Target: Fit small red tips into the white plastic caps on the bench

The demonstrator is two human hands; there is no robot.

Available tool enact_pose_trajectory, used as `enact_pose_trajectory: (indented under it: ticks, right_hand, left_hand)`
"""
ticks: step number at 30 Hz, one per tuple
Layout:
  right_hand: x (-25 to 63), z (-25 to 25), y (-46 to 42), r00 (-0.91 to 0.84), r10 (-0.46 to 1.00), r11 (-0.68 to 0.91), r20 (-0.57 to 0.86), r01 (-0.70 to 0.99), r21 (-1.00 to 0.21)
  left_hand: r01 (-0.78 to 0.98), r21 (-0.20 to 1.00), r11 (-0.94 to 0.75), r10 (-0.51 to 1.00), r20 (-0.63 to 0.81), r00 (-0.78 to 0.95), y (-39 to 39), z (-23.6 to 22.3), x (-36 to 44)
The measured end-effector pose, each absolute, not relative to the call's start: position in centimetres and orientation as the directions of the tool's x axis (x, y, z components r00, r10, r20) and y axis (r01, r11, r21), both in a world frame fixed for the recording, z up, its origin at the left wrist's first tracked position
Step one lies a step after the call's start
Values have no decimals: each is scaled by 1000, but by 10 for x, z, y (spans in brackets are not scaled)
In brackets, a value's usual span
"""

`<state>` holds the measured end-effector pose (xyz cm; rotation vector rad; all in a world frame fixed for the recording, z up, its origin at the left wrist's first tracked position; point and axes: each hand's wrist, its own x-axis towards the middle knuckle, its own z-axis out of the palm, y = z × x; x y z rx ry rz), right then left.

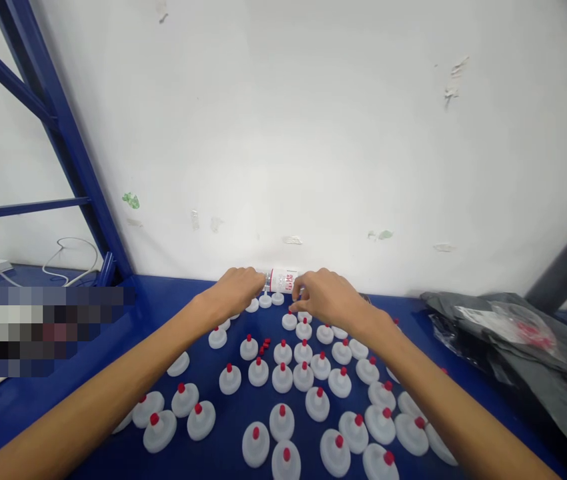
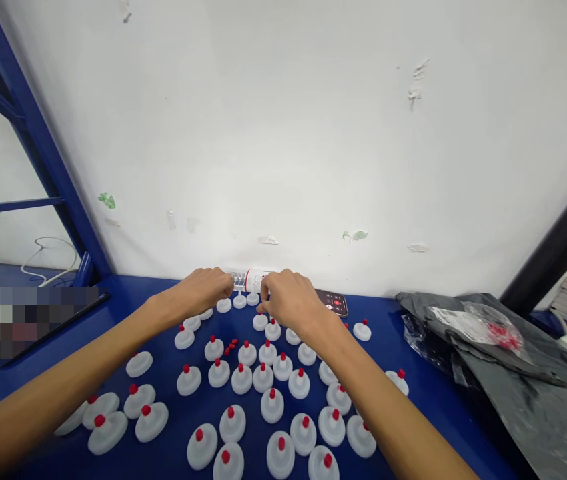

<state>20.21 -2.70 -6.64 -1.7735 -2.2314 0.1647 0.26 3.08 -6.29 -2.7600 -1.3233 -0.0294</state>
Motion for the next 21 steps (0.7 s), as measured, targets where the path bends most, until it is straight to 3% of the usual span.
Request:
enact_pose_trajectory:
  ticks: [6,11,16,21]
  right_hand:
    - [191,-63,-32,-246,931,333,269,876,-350]
    - [192,-62,-31,-162,935,266,315,909,-321]
    - [202,-61,-27,-38,941,126,336,962,-242]
    - [201,-65,-26,-42,945,116,325,970,-211]
  left_hand:
    - [693,168,-701,710,265,653,17,-29,4]
    - [696,264,-668,743,299,599,8,-29,11]
    - [759,223,-612,787,71,613,7,-52,14]
    - [765,180,-618,750,-156,642,4,-66,18]
